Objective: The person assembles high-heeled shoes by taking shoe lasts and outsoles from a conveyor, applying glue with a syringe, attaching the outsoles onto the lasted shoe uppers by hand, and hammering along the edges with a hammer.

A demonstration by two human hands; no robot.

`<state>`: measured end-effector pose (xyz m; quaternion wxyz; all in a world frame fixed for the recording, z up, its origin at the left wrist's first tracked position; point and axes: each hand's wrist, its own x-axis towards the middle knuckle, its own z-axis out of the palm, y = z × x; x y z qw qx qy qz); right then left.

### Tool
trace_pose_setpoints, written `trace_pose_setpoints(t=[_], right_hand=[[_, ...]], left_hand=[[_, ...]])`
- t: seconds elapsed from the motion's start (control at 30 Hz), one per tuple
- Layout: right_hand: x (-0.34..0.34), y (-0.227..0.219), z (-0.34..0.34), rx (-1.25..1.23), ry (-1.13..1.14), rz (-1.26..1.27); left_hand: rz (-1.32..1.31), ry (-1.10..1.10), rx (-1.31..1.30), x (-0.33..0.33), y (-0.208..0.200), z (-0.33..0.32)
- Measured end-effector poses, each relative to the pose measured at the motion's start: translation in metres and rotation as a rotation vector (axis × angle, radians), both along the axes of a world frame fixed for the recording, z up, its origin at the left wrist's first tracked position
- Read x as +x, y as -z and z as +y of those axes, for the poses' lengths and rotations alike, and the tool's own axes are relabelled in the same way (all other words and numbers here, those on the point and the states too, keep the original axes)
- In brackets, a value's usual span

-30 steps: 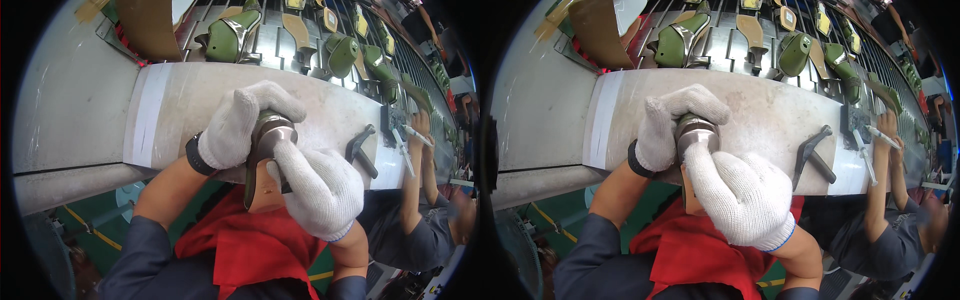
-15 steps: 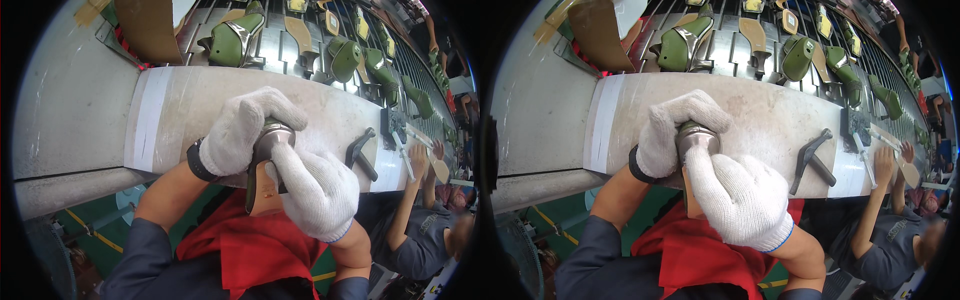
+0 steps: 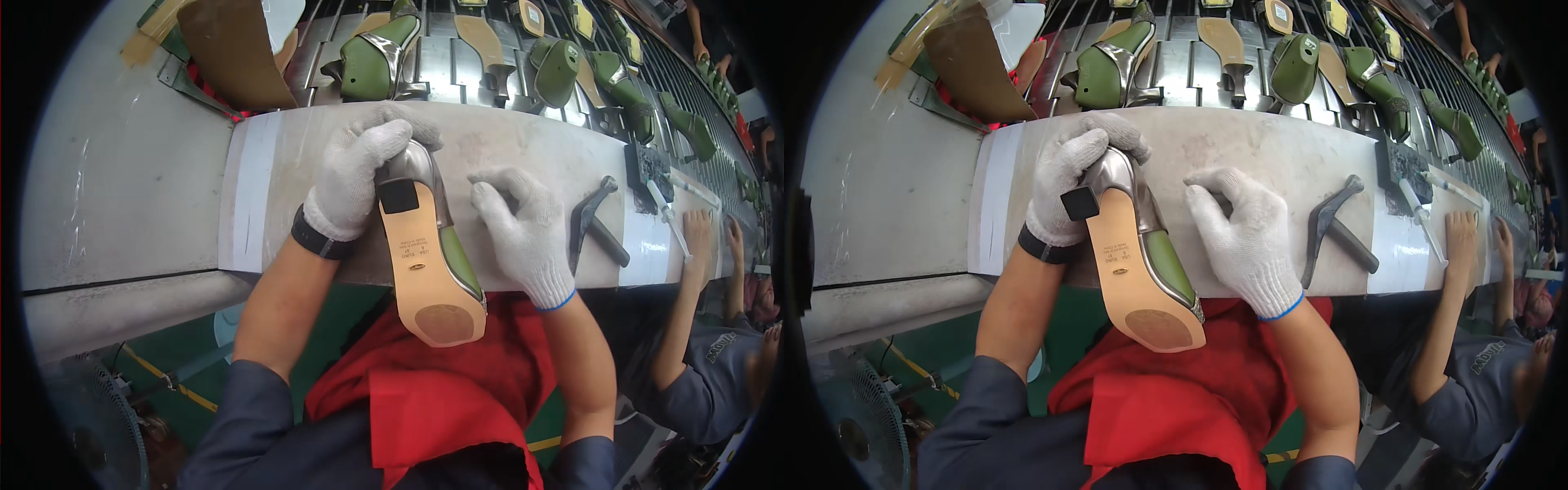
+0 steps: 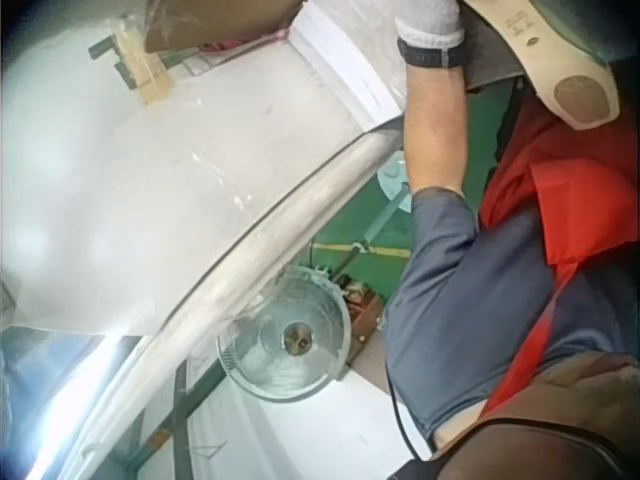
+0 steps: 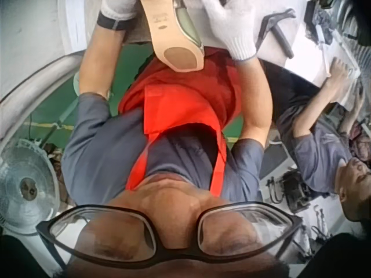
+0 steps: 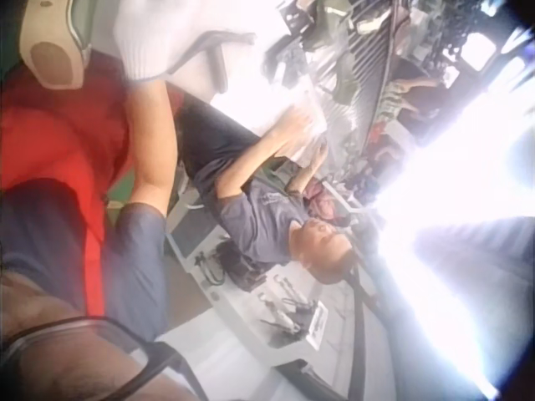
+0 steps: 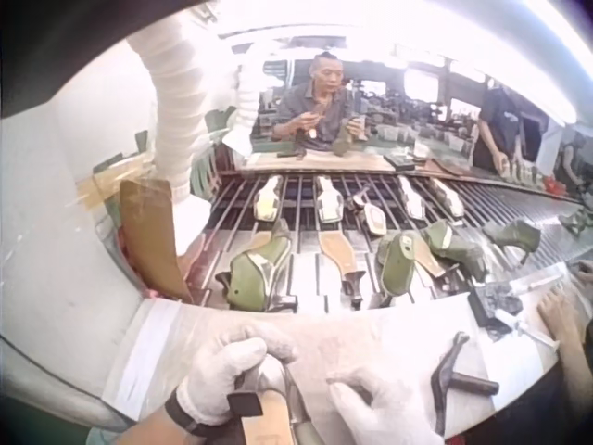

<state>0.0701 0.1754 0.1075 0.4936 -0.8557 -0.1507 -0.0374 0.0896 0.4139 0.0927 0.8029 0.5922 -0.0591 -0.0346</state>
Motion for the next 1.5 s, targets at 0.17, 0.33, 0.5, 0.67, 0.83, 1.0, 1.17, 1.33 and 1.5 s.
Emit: trace_pose_setpoints(t=[0.17,0.33,0.5,0.67,0.83,1.0,1.17,1.33,1.5], right_hand=[[-0.026,-0.050,0.001,0.203,-0.002,0.261],[-0.003,-0.073,0.009,-0.373,-0.192,-0.397],[0.007,-0.061,0.002,-0.552,-0.117,-0.388],[0.010,-0.036,-0.005,-0.296,-0.156,-0.463],[-0.008,-0.037,-0.018,0.212,-0.088,0.527],[-0.010,-0.032,-0.014,0.246,0.049,0.655],[-0.008,-0.014,-0.022,0.334,0.015,0.580],[-0.011,-0.017,-0.025,0.405,-0.023,0.622],[-0.007,-0.023,-0.015,0.315,-0.094,0.411]], left_hand=[[-0.104,0.004,0.177,0.001,-0.011,-0.014],[-0.392,0.094,0.322,0.017,-0.006,-0.033],[-0.406,0.113,0.222,0.014,0.002,-0.046],[-0.322,0.165,0.273,0.017,-0.002,-0.043],[-0.374,0.147,0.334,0.013,-0.006,-0.041],[-0.281,0.198,0.319,0.010,-0.007,-0.036],[-0.567,0.137,0.579,0.013,0.003,-0.029],[-0.693,0.065,0.562,0.015,0.009,-0.030],[-0.567,0.047,0.394,0.012,0.016,-0.040]])
